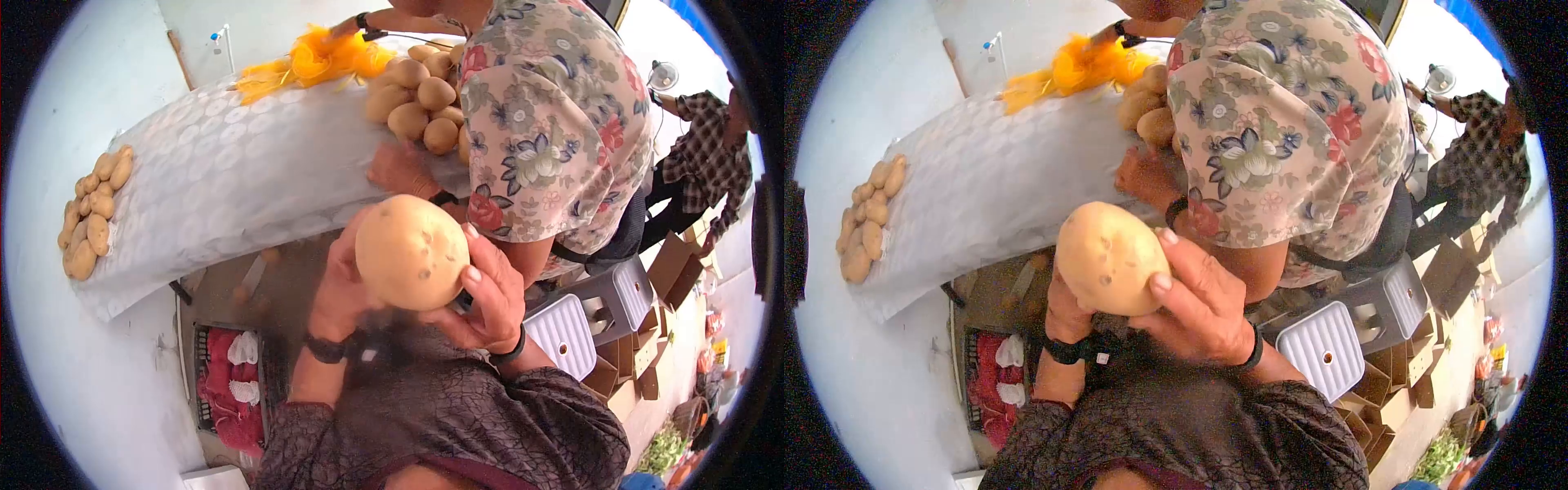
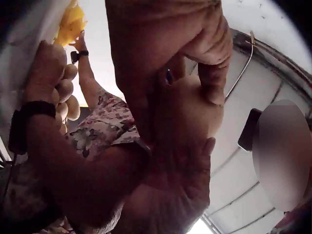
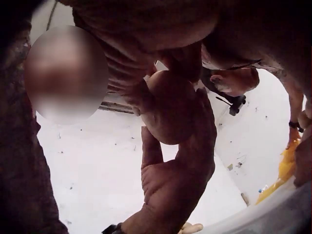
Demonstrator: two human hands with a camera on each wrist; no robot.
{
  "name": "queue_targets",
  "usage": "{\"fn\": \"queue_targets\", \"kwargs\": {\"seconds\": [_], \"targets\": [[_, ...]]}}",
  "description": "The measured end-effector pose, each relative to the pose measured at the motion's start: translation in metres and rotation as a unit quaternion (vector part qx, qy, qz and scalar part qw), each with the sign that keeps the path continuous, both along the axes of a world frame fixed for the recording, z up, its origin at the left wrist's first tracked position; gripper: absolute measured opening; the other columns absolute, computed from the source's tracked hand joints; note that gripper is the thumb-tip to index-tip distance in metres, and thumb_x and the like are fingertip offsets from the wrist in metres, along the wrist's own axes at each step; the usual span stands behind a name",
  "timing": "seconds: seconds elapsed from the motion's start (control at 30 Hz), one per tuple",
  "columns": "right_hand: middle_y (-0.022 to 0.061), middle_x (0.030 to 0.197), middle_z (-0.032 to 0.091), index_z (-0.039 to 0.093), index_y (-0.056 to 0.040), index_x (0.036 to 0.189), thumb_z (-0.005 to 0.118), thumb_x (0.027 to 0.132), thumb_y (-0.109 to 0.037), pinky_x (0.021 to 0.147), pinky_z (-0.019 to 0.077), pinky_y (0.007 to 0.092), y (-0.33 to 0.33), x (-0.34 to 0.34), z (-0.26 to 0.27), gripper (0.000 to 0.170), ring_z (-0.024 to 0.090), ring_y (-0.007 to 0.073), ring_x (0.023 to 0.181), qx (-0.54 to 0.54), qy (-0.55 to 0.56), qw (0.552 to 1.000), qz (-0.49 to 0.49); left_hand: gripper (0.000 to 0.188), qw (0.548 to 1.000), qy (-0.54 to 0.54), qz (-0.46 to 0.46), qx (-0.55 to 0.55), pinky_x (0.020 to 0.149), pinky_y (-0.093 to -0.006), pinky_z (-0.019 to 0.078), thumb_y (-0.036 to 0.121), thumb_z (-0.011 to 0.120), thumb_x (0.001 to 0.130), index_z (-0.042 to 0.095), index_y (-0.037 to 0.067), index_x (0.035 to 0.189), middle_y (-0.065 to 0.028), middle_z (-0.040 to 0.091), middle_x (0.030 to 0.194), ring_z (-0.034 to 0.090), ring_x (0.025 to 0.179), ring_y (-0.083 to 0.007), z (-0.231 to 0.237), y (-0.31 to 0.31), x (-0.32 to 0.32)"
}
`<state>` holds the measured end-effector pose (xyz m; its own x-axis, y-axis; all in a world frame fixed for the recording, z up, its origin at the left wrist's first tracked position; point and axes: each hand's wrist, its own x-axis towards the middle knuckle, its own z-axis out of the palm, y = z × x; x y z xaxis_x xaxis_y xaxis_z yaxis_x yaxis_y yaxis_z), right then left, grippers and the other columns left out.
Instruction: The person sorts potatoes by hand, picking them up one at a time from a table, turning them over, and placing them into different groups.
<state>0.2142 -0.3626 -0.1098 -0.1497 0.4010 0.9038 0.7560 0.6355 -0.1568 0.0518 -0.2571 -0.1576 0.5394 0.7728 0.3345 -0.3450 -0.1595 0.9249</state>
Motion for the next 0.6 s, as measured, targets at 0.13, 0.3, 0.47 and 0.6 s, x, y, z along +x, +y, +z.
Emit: {"fn": "queue_targets", "kwargs": {"seconds": [0.13,0.3,0.47,0.6], "targets": [[0.032,0.121,0.054,0.049,-0.0061,0.12,0.082,0.072,-0.017,0.082,0.0557,0.0448,0.0,-0.012,-0.006,0.059,0.064,0.0457,0.1,0.051,0.013,0.997,0.055,0.097,0.988,-0.059,-0.07,-0.127,0.099,-0.0306,0.0415,0.027,0.094,0.053,0.047,0.001,0.133,-0.0049,0.057,0.126,0.053,0.113,-0.0131,-0.001,-0.008,-0.019],[0.0321,0.121,0.054,0.048,-0.0051,0.119,0.083,0.07,-0.016,0.081,0.056,0.0453,0.004,-0.021,-0.002,0.061,0.063,0.0464,0.1,0.048,0.0,0.997,0.067,0.096,0.993,-0.062,-0.02,-0.097,0.098,-0.031,0.0424,0.026,0.094,0.051,0.048,0.0,0.131,-0.0052,0.057,0.125,0.054,0.113,-0.0136,0.006,-0.015,-0.029],[0.0324,0.121,0.054,0.047,-0.0048,0.122,0.084,0.069,-0.017,0.083,0.0547,0.0472,0.005,-0.026,-0.006,0.066,0.062,0.0462,0.102,0.019,0.001,0.998,0.062,0.1,0.99,-0.049,-0.009,-0.13,0.099,-0.0317,0.0421,0.031,0.093,0.053,0.045,-0.001,0.134,-0.0073,0.055,0.13,0.053,0.116,-0.0147,0.021,-0.02,-0.036],[0.0334,0.124,0.052,0.045,-0.0067,0.127,0.085,0.067,-0.018,0.085,0.0535,0.049,0.007,-0.028,-0.008,0.073,0.061,0.0445,0.106,-0.02,0.002,0.999,0.045,0.102,0.994,-0.071,-0.013,-0.083,0.101,-0.0304,0.0405,0.03,0.092,0.056,0.041,0.0,0.139,-0.0085,0.052,0.134,0.052,0.117,-0.0152,0.001,-0.008,-0.037]]}}
